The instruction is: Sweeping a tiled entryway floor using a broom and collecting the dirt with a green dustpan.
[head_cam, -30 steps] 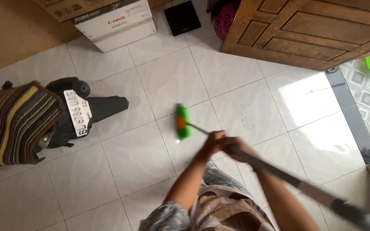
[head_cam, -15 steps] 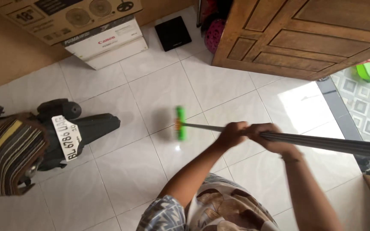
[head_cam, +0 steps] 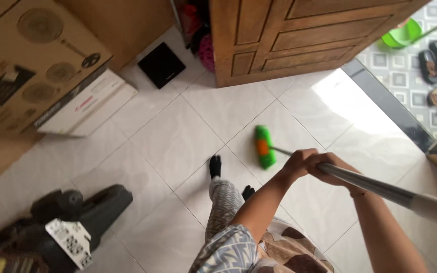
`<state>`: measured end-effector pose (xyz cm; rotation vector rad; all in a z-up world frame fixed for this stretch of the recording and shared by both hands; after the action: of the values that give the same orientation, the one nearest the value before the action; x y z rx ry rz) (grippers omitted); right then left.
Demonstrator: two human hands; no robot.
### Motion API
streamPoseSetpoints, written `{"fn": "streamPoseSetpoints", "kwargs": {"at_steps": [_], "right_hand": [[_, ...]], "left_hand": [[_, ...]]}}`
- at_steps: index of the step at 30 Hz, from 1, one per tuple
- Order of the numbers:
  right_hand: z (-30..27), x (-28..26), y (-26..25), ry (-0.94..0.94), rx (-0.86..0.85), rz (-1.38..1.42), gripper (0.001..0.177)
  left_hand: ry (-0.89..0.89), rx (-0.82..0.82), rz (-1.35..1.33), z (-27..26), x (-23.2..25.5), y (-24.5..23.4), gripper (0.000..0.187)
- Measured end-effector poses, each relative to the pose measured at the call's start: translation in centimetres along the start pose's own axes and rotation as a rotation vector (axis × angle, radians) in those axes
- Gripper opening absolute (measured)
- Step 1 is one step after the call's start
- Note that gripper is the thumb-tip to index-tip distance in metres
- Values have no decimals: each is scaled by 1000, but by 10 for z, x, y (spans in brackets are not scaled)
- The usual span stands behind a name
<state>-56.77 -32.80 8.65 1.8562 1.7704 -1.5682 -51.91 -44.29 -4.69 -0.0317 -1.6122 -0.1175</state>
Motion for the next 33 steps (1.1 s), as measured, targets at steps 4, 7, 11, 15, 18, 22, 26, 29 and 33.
{"fn": "streamPoseSetpoints", "kwargs": {"at_steps": [4,7,11,15,18,22,26,29,33], "right_hand": [[13,-49,-43,-35,57,19,7],[38,-90,-62,-90,93,121,9],[107,-88,-31,-259,190,359,22],[170,-77,22,-318,249,513,19],[173,-68,6,-351,293,510,13],[138,-21,-30,-154,374,413,5],[114,-4,-91,100,340,313,3],[96,-8,-130,103,365,311,11],[106,-20,-163,-95,413,455,33]], "left_hand": [[46,-112,77,34,60,-29,14],[107,-99,110,45,93,-80,13],[85,-55,316,55,66,-167,36],[144,-26,447,61,-14,-230,46],[98,-173,302,88,-45,-214,40],[52,-322,207,135,-8,-135,32],[-23,-427,-42,185,20,-74,15],[84,-409,63,204,66,-71,13],[184,-279,267,224,90,-93,25]]}}
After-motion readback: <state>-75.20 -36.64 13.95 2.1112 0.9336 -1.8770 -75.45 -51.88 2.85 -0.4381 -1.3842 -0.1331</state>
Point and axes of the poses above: each hand's wrist, its own z-axis towards the middle knuckle, its own y-axis out of the palm, x = y × z, the point moved 1 cm from there along z, towards the middle knuckle, and after that the axes turned 3 degrees about y, right-handed, at the moved point
